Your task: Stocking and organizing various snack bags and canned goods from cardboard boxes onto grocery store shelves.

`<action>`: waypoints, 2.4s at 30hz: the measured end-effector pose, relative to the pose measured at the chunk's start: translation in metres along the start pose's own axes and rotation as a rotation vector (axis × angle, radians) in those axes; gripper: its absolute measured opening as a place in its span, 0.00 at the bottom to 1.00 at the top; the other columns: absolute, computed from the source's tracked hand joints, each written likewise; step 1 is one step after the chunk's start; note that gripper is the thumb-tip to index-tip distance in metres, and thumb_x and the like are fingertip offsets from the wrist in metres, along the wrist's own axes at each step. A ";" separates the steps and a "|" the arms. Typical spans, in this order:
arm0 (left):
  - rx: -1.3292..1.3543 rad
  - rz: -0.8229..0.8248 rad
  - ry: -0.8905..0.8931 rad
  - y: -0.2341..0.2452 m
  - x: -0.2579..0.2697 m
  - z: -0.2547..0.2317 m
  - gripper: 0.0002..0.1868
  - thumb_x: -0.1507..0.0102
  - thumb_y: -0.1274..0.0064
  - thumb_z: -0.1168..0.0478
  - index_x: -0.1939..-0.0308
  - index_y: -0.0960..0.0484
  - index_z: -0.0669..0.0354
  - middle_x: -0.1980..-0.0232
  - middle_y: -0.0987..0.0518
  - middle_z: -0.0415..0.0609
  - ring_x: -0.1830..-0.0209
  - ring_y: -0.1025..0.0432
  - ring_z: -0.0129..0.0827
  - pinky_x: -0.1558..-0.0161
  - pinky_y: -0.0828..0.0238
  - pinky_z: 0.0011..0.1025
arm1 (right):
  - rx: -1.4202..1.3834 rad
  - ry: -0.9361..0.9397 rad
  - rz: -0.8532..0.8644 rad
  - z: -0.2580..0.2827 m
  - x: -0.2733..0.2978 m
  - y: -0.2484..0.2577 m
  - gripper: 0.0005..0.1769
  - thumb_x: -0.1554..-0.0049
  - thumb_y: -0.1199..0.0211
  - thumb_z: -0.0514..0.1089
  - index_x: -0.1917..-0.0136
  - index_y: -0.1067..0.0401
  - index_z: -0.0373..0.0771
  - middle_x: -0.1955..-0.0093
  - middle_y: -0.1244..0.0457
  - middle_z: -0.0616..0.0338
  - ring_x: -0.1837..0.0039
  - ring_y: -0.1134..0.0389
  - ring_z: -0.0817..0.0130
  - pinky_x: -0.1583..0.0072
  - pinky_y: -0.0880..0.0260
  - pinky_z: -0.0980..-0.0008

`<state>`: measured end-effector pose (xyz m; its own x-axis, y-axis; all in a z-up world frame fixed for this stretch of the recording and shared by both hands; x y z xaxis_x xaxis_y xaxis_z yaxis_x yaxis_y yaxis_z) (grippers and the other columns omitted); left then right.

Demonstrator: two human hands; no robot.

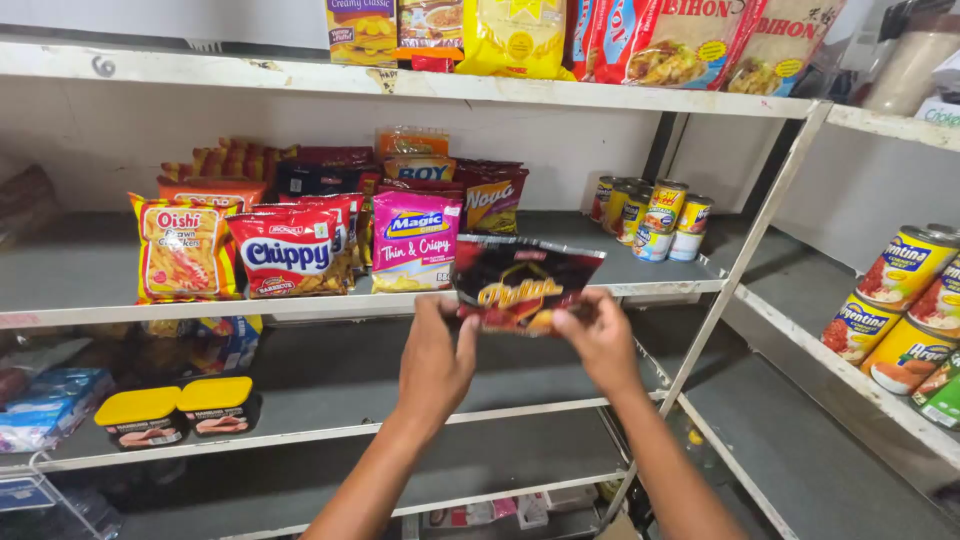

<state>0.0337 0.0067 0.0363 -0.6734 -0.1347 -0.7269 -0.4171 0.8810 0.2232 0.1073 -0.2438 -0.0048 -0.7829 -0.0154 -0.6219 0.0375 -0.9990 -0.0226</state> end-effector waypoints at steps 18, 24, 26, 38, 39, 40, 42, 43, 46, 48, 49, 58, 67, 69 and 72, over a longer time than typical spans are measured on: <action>-0.242 0.104 0.141 -0.155 -0.110 0.065 0.24 0.41 0.42 0.62 0.45 0.28 0.72 0.36 0.36 0.71 0.44 0.33 0.65 0.42 0.33 0.50 | 0.519 -0.024 0.002 -0.088 -0.168 0.044 0.10 0.45 0.35 0.39 0.51 0.31 0.38 0.62 0.33 0.61 0.62 0.34 0.76 0.58 0.32 0.71; -0.453 0.096 0.251 -0.164 -0.133 0.082 0.28 0.40 0.41 0.57 0.44 0.29 0.75 0.34 0.35 0.69 0.38 0.34 0.63 0.39 0.35 0.50 | 0.569 -0.181 0.058 -0.099 -0.191 0.023 0.10 0.47 0.36 0.38 0.50 0.27 0.38 0.61 0.31 0.56 0.62 0.30 0.72 0.58 0.30 0.69; -0.479 0.041 0.240 -0.164 -0.139 0.079 0.30 0.42 0.41 0.57 0.43 0.30 0.75 0.32 0.36 0.69 0.38 0.35 0.63 0.40 0.35 0.50 | 0.567 -0.201 0.057 -0.106 -0.201 0.020 0.10 0.47 0.36 0.38 0.50 0.26 0.38 0.61 0.31 0.55 0.62 0.31 0.70 0.58 0.30 0.68; -0.368 0.072 0.323 -0.168 -0.141 0.086 0.29 0.39 0.42 0.57 0.42 0.34 0.74 0.42 0.29 0.70 0.42 0.29 0.61 0.43 0.30 0.48 | 0.463 -0.092 0.108 -0.138 -0.218 0.013 0.13 0.45 0.36 0.37 0.45 0.27 0.37 0.57 0.30 0.59 0.57 0.29 0.74 0.53 0.29 0.72; -0.362 0.084 0.330 -0.169 -0.140 0.088 0.29 0.39 0.42 0.57 0.42 0.35 0.74 0.42 0.29 0.71 0.42 0.29 0.61 0.42 0.30 0.48 | 0.458 -0.156 0.125 -0.139 -0.216 0.012 0.13 0.44 0.37 0.37 0.44 0.27 0.36 0.58 0.30 0.57 0.58 0.31 0.74 0.55 0.30 0.72; -0.356 0.096 0.337 -0.171 -0.139 0.091 0.30 0.39 0.42 0.57 0.42 0.35 0.75 0.42 0.29 0.72 0.43 0.28 0.62 0.42 0.30 0.48 | 0.452 -0.220 0.142 -0.139 -0.213 0.012 0.14 0.43 0.37 0.36 0.43 0.28 0.36 0.59 0.31 0.56 0.59 0.32 0.74 0.56 0.31 0.72; -0.347 0.089 0.336 -0.170 -0.136 0.093 0.30 0.39 0.42 0.57 0.42 0.36 0.75 0.42 0.30 0.72 0.43 0.29 0.62 0.42 0.30 0.48 | 0.451 -0.186 0.157 -0.138 -0.208 0.010 0.14 0.43 0.37 0.36 0.42 0.28 0.36 0.59 0.31 0.56 0.59 0.33 0.75 0.56 0.32 0.73; -0.334 0.078 0.316 -0.170 -0.138 0.092 0.31 0.40 0.42 0.57 0.41 0.36 0.75 0.42 0.30 0.73 0.43 0.29 0.63 0.43 0.30 0.49 | 0.450 -0.135 0.160 -0.134 -0.209 0.010 0.14 0.42 0.36 0.36 0.42 0.28 0.36 0.58 0.31 0.57 0.59 0.33 0.77 0.56 0.32 0.74; -0.315 0.068 0.305 -0.170 -0.142 0.092 0.32 0.40 0.42 0.58 0.40 0.37 0.75 0.42 0.30 0.72 0.43 0.29 0.63 0.43 0.30 0.48 | 0.394 -0.182 0.175 -0.137 -0.212 0.010 0.16 0.42 0.37 0.36 0.40 0.28 0.36 0.58 0.31 0.59 0.59 0.34 0.78 0.56 0.33 0.75; -0.308 0.086 0.322 -0.168 -0.141 0.088 0.34 0.41 0.41 0.58 0.38 0.38 0.75 0.42 0.30 0.73 0.43 0.29 0.62 0.43 0.30 0.48 | 0.390 -0.204 0.180 -0.135 -0.209 0.010 0.17 0.42 0.38 0.35 0.39 0.28 0.36 0.58 0.32 0.58 0.59 0.35 0.77 0.56 0.34 0.74; -0.302 0.100 0.340 -0.166 -0.140 0.086 0.36 0.41 0.41 0.58 0.37 0.40 0.75 0.42 0.31 0.73 0.43 0.29 0.62 0.43 0.30 0.48 | 0.384 -0.223 0.188 -0.134 -0.207 0.009 0.18 0.42 0.38 0.35 0.38 0.28 0.36 0.57 0.32 0.57 0.59 0.36 0.76 0.56 0.34 0.73; -0.273 0.087 0.332 -0.167 -0.141 0.089 0.41 0.42 0.41 0.59 0.33 0.45 0.74 0.42 0.31 0.75 0.43 0.30 0.64 0.43 0.31 0.49 | 0.368 -0.172 0.225 -0.129 -0.205 0.004 0.22 0.42 0.38 0.36 0.35 0.29 0.36 0.42 0.31 0.54 0.44 0.30 0.71 0.42 0.29 0.71; -0.256 0.060 0.297 -0.167 -0.137 0.089 0.36 0.42 0.41 0.60 0.37 0.41 0.73 0.41 0.32 0.74 0.42 0.30 0.64 0.42 0.31 0.48 | 0.442 -0.148 0.285 -0.127 -0.201 0.000 0.21 0.43 0.37 0.36 0.36 0.29 0.37 0.39 0.31 0.54 0.38 0.31 0.68 0.37 0.31 0.69; -0.261 0.066 0.299 -0.168 -0.137 0.089 0.36 0.42 0.41 0.59 0.37 0.40 0.73 0.41 0.32 0.74 0.42 0.30 0.64 0.41 0.31 0.48 | 0.462 -0.132 0.291 -0.130 -0.203 0.001 0.21 0.43 0.37 0.36 0.36 0.29 0.37 0.39 0.31 0.54 0.38 0.31 0.68 0.37 0.31 0.68; -0.266 0.075 0.303 -0.169 -0.136 0.091 0.35 0.42 0.41 0.59 0.38 0.40 0.73 0.40 0.33 0.74 0.41 0.31 0.64 0.41 0.31 0.48 | 0.462 -0.119 0.303 -0.133 -0.203 0.002 0.21 0.42 0.38 0.35 0.35 0.29 0.37 0.39 0.31 0.55 0.39 0.31 0.67 0.37 0.32 0.68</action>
<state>0.2512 -0.0826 0.0387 -0.8407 -0.2375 -0.4866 -0.4767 0.7509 0.4571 0.3494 -0.2371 0.0172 -0.8451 -0.2821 -0.4541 0.0169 -0.8631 0.5047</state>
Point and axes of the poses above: each hand's wrist, its own x-axis away from the middle knuckle, its own y-axis out of the back of the hand, z = x × y, the point moved 5 cm from there along -x, towards the middle knuckle
